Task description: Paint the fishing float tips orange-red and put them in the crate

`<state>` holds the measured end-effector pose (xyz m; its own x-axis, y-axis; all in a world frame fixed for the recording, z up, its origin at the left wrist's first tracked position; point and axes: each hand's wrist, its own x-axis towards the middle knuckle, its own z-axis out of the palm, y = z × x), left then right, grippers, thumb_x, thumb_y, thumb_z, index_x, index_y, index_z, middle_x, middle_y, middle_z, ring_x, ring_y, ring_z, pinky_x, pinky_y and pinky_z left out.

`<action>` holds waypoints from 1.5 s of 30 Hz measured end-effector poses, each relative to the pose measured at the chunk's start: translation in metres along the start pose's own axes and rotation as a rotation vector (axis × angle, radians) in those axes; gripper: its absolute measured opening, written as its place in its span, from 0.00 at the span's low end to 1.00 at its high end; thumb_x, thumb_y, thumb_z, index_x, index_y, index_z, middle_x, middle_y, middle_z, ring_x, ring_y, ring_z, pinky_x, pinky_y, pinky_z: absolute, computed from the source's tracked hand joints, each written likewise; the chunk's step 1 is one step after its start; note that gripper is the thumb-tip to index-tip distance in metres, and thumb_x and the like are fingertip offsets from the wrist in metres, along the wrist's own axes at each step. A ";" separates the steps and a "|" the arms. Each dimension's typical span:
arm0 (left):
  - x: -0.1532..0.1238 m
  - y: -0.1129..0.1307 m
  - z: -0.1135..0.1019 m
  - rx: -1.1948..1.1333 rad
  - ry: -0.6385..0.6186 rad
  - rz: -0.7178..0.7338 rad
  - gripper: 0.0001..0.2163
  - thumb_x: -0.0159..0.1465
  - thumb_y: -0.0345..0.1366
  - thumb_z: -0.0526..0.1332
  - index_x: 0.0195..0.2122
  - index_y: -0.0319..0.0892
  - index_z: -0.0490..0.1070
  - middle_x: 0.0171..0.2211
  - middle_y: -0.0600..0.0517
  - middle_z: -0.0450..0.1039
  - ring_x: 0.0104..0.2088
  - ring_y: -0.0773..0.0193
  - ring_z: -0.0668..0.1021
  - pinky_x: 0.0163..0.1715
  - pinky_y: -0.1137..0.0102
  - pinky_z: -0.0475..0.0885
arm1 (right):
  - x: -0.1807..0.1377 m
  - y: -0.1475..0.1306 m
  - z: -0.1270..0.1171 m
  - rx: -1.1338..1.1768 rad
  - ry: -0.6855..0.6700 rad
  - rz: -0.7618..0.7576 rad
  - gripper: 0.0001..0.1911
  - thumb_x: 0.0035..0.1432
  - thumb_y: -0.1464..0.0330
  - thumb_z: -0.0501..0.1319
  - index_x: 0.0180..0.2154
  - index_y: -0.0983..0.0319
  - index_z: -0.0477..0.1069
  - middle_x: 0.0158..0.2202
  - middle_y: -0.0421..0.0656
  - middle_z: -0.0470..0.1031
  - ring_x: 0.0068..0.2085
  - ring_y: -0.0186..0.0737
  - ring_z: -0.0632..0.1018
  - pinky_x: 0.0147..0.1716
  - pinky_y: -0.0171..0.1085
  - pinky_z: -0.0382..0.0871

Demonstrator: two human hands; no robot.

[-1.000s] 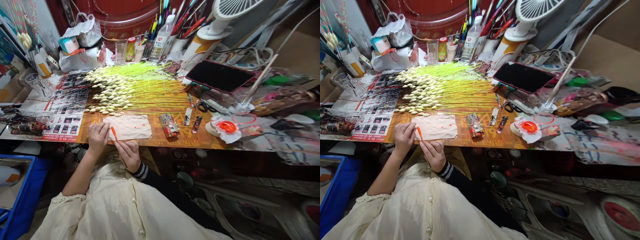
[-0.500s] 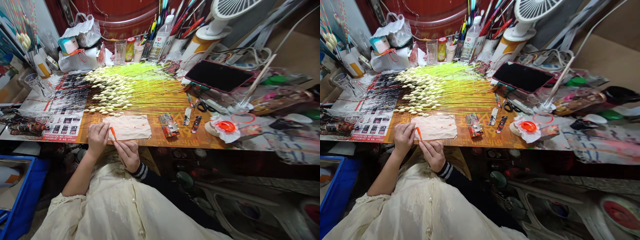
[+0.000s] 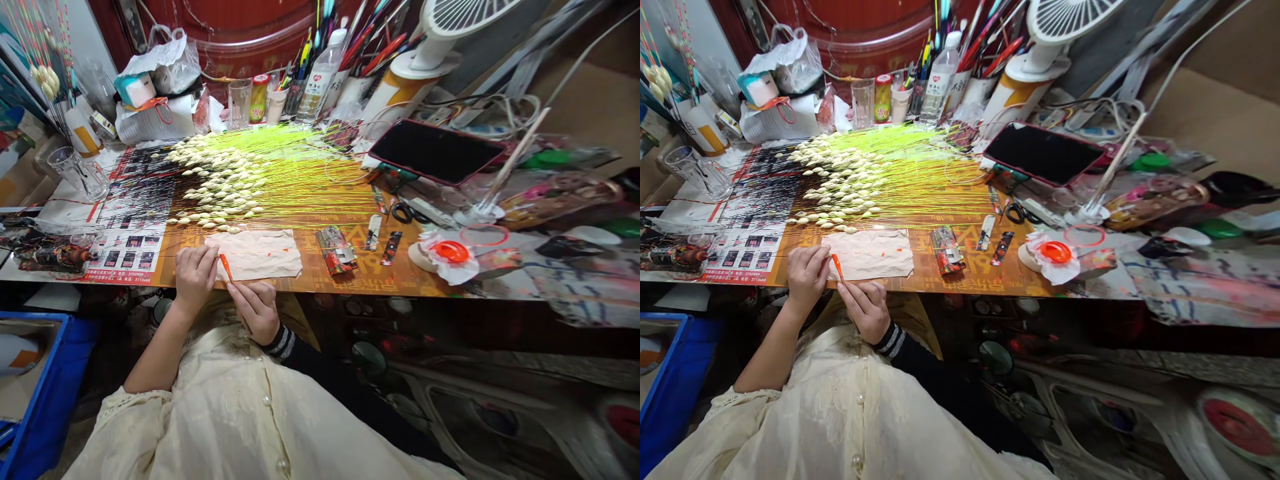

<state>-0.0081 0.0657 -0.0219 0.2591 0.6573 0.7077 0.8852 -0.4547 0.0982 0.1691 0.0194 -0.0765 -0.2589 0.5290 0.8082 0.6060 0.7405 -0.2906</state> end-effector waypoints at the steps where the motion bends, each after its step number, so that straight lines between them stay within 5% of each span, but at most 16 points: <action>1: 0.000 0.000 0.000 0.003 0.006 0.005 0.13 0.66 0.32 0.58 0.52 0.43 0.71 0.43 0.46 0.77 0.43 0.58 0.75 0.49 0.61 0.65 | 0.000 0.000 0.000 -0.002 -0.001 0.000 0.33 0.62 0.76 0.58 0.66 0.58 0.56 0.50 0.45 0.77 0.47 0.41 0.72 0.51 0.44 0.65; 33: 0.006 0.004 -0.010 -0.008 -0.017 -0.011 0.11 0.69 0.34 0.56 0.50 0.41 0.72 0.40 0.46 0.79 0.42 0.60 0.75 0.49 0.62 0.65 | -0.011 0.013 -0.007 0.144 0.057 -0.077 0.30 0.61 0.76 0.56 0.64 0.63 0.60 0.47 0.50 0.76 0.49 0.45 0.73 0.49 0.49 0.74; 40: 0.021 0.016 -0.055 0.155 -0.013 0.044 0.13 0.69 0.40 0.56 0.52 0.46 0.72 0.43 0.48 0.78 0.44 0.61 0.74 0.50 0.63 0.64 | -0.017 0.014 -0.012 0.136 0.070 -0.133 0.36 0.55 0.79 0.61 0.65 0.60 0.60 0.44 0.50 0.78 0.45 0.48 0.77 0.45 0.48 0.75; 45: 0.012 -0.029 -0.124 0.377 -0.041 -0.027 0.15 0.69 0.42 0.55 0.56 0.50 0.69 0.40 0.49 0.75 0.42 0.62 0.74 0.47 0.64 0.64 | -0.014 0.013 -0.011 0.093 0.147 -0.169 0.36 0.54 0.78 0.62 0.64 0.58 0.62 0.36 0.49 0.81 0.37 0.47 0.80 0.38 0.45 0.76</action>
<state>-0.0784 0.0123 0.0708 0.2423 0.6933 0.6787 0.9700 -0.1886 -0.1536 0.1887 0.0176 -0.0863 -0.2344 0.3329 0.9134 0.4894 0.8522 -0.1850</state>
